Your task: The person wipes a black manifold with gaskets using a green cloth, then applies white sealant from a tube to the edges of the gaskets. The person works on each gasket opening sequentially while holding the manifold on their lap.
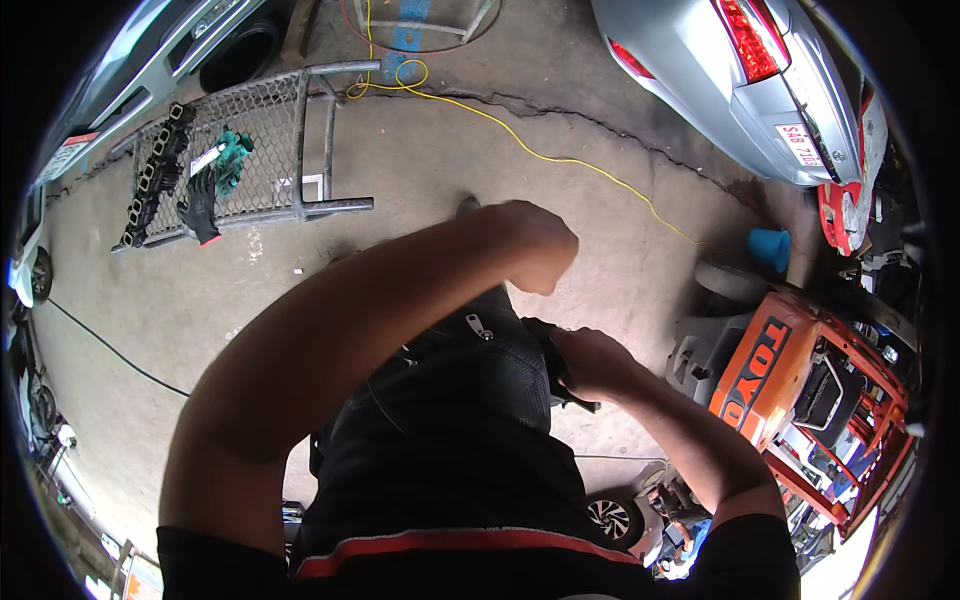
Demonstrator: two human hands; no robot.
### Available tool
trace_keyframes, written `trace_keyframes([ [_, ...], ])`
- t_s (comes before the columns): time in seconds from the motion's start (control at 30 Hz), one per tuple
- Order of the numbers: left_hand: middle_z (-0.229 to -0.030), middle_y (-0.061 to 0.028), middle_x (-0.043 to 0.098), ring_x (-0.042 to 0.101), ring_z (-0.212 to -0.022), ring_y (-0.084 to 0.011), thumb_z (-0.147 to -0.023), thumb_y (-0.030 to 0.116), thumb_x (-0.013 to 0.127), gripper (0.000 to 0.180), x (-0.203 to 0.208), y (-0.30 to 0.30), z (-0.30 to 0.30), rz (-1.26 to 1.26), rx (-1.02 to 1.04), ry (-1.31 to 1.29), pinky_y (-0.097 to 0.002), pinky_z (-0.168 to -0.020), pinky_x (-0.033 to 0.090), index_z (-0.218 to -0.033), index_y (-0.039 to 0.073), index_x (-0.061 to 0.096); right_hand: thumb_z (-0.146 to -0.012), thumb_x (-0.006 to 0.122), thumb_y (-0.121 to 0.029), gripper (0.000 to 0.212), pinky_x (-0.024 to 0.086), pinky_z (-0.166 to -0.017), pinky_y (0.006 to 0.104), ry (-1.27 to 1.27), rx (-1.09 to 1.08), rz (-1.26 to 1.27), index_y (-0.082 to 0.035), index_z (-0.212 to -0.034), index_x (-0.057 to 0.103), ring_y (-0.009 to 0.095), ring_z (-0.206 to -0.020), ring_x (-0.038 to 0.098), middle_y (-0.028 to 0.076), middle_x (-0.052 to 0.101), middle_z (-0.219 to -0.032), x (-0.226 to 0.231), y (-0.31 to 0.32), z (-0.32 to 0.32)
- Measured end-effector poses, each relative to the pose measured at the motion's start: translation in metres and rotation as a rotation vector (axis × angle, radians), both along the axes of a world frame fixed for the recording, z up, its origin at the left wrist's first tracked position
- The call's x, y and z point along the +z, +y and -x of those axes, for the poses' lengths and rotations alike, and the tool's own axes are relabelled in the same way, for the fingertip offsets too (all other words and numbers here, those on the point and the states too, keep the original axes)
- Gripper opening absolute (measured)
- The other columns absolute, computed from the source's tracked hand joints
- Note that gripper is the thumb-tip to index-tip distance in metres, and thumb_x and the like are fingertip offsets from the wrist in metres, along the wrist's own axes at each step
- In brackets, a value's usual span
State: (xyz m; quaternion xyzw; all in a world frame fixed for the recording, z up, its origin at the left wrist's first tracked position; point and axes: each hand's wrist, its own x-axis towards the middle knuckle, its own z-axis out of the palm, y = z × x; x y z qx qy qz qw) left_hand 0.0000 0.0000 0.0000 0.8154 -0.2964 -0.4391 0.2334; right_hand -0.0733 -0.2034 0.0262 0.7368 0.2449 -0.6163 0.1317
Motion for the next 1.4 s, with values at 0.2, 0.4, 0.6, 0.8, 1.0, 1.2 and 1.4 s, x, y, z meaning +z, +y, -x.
trace_keyframes([
  [0.2, -0.116, -0.0123, 0.079, 0.075, -0.106, -0.0324, -0.085, 0.015, 0.075, 0.031, 0.043, -0.061, -0.011, -0.242, -0.554, -0.162, -0.0534, -0.082, 0.06, -0.115, 0.008, 0.081, -0.099, 0.077, -0.02, 0.057, 0.057, -0.098, 0.043, 0.112, -0.765, -0.348, -0.002, -0.145, 0.05, 0.028, -0.116, 0.07, 0.018, 0.073, -0.125, 0.014, -0.038, 0.023],
  [0.4, -0.115, -0.0144, 0.079, 0.076, -0.105, -0.0336, -0.085, 0.012, 0.074, 0.029, 0.011, -0.096, 0.035, -0.073, -0.519, -0.071, -0.0479, -0.085, 0.061, -0.112, 0.004, 0.08, -0.107, 0.066, -0.024, 0.062, 0.06, -0.087, 0.0423, 0.272, -0.778, -0.433, -0.011, -0.161, 0.038, 0.027, -0.099, 0.073, 0.02, 0.072, -0.123, 0.012, -0.051, 0.041],
  [0.6, -0.104, -0.0153, 0.078, 0.075, -0.103, -0.0366, -0.087, 0.012, 0.07, 0.02, -0.022, -0.105, 0.055, 0.198, -0.437, -0.146, -0.0476, -0.089, 0.06, -0.104, 0.005, 0.077, -0.1, 0.075, -0.031, 0.046, 0.056, -0.065, 0.0383, -0.039, -0.699, -0.588, -0.009, -0.135, 0.059, 0.022, -0.074, 0.067, 0.014, 0.071, -0.096, 0.011, -0.074, 0.073],
  [0.8, -0.116, -0.016, 0.075, 0.072, -0.11, -0.0358, -0.094, 0.02, 0.07, 0.031, -0.028, -0.083, 0.05, 0.328, -0.148, 0.083, -0.0457, -0.096, 0.055, -0.122, 0.007, 0.073, -0.073, 0.097, -0.051, 0.071, 0.054, -0.071, 0.0329, -0.624, -1.041, -0.548, -0.001, -0.101, 0.055, 0.019, -0.084, 0.067, 0.008, 0.065, -0.09, -0.026, -0.103, 0.113],
  [1.0, -0.116, -0.0158, 0.076, 0.072, -0.111, -0.0349, -0.092, 0.03, 0.075, 0.04, -0.012, -0.092, 0.064, 0.102, -0.207, 0.182, -0.0459, -0.094, 0.056, -0.124, 0.007, 0.071, -0.102, 0.073, -0.043, 0.046, 0.058, -0.093, 0.0435, 0.588, -1.847, -0.313, -0.001, -0.118, 0.064, 0.023, -0.094, 0.071, 0.01, 0.069, -0.1, -0.052, -0.13, 0.145],
  [1.2, -0.118, -0.0162, 0.075, 0.071, -0.114, -0.0362, -0.089, 0.037, 0.082, 0.051, -0.021, -0.084, 0.07, 0.123, -0.193, 0.149, -0.0471, -0.096, 0.055, -0.128, 0.006, 0.069, -0.106, 0.069, -0.033, 0.028, 0.059, -0.087, 0.039, 0.492, -1.464, -0.321, -0.005, -0.104, 0.069, 0.02, -0.088, 0.07, 0.006, 0.069, -0.093, -0.024, -0.13, 0.129],
  [1.4, -0.124, -0.018, 0.074, 0.069, -0.119, -0.0369, -0.09, 0.034, 0.083, 0.053, -0.033, -0.09, 0.07, 0.182, -0.075, 0.21, -0.0469, -0.099, 0.055, -0.133, 0.006, 0.067, -0.098, 0.075, -0.027, 0.028, 0.054, -0.068, 0.0388, 0.06, -0.913, -0.258, -0.002, -0.09, 0.067, 0.02, -0.071, 0.071, 0.014, 0.071, -0.08, 0.013, -0.09, 0.091],
])
